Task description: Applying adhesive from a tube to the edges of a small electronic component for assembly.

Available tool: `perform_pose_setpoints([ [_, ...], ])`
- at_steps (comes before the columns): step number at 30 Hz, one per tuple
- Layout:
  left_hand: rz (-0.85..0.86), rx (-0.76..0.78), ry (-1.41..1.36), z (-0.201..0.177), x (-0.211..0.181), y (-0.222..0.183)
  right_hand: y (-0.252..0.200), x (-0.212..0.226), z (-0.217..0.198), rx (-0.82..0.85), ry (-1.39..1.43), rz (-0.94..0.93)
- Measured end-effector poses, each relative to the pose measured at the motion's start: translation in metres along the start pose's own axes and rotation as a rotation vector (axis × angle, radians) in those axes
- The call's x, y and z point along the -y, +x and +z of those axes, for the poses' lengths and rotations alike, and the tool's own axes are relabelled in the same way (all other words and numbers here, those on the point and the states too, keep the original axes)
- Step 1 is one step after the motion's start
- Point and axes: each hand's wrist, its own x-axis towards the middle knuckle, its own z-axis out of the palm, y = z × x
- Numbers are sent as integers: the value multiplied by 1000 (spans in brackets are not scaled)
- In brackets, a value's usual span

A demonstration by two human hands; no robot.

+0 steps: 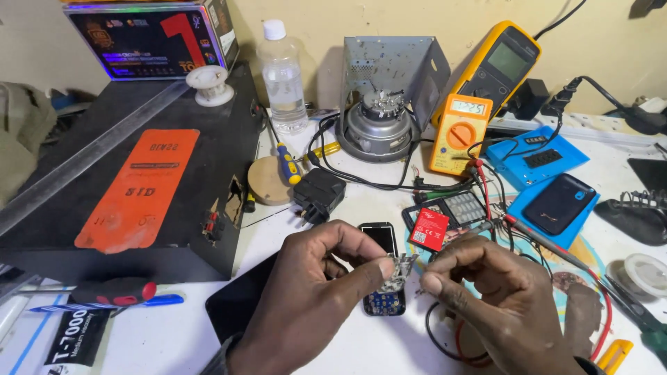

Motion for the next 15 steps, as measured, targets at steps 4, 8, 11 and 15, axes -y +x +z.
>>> perform_pose_setpoints([
  [4, -69, 72, -98, 3, 9, 5, 0, 0, 3, -42, 75, 254],
  [8, -63, 104, -105, 6, 10, 5, -1, -5, 12, -96, 418, 520],
  [11, -48, 131, -120, 9, 11, 3, 7, 0, 14, -189, 328, 770],
  [15, 37, 106, -121, 15, 26, 10, 5, -39, -8, -9, 87, 675],
])
